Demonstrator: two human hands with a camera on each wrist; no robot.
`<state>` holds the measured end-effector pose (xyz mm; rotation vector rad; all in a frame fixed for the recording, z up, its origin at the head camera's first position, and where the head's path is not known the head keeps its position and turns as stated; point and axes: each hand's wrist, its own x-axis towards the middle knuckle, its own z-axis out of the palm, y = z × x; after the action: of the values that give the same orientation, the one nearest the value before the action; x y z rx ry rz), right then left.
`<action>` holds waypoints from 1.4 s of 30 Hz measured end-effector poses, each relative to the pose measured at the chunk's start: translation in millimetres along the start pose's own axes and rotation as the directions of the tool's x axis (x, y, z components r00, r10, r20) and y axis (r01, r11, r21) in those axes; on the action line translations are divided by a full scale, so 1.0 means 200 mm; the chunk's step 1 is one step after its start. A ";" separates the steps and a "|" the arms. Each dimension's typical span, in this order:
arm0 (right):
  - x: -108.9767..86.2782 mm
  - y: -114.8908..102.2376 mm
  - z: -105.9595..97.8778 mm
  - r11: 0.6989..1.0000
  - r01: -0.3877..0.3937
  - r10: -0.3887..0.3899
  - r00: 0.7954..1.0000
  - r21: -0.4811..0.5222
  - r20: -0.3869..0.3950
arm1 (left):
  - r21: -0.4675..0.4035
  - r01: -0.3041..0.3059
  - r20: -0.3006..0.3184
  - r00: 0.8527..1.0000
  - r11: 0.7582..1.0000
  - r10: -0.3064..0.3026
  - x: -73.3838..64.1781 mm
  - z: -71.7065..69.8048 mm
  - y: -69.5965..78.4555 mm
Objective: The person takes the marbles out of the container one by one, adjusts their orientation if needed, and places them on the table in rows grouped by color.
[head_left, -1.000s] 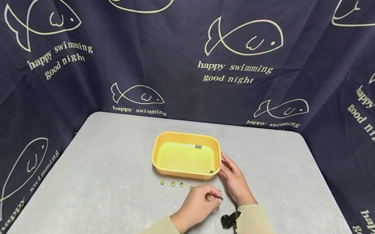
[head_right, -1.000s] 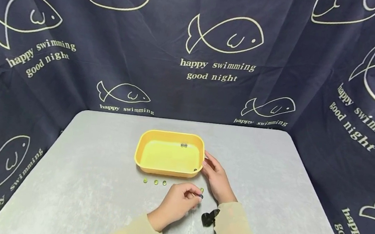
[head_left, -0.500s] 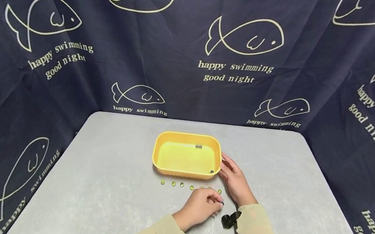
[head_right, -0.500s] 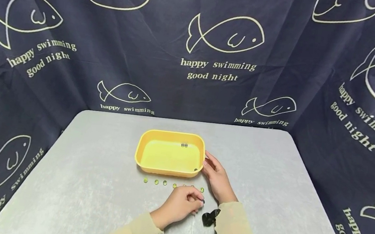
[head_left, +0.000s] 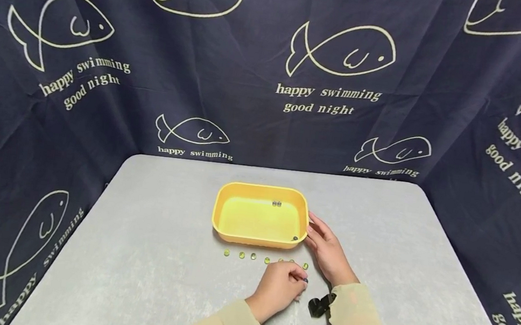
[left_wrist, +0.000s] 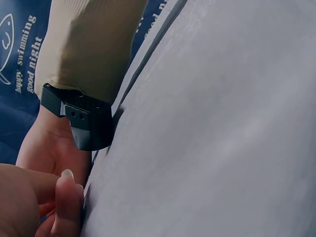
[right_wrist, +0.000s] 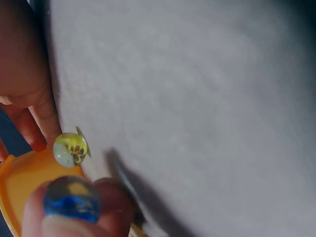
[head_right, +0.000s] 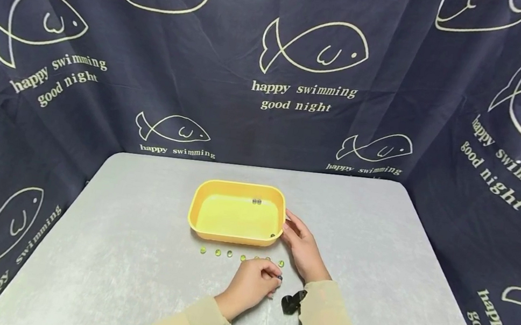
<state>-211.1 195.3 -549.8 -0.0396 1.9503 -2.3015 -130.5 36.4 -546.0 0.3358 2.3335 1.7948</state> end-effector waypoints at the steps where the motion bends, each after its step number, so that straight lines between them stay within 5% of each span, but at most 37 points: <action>1: 0.00 0.00 0.00 1.000 0.002 -0.002 1.000 -0.001 0.003 | 0.008 -0.003 -0.002 1.000 1.000 0.003 0.00 0.00 0.00; 17: 0.00 0.00 0.00 1.000 0.003 -0.003 1.000 -0.012 -0.001 | 0.188 -0.087 -0.030 0.995 0.978 0.095 0.02 0.00 0.00; 42: 0.01 0.01 0.00 0.999 -0.010 0.009 1.000 -0.041 -0.017 | 0.243 -0.136 -0.021 0.989 0.960 0.145 0.01 -0.01 0.02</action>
<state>-213.1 194.6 -551.1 -0.0147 2.0018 -2.2629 -132.6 35.8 -540.6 0.5187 2.6222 1.5865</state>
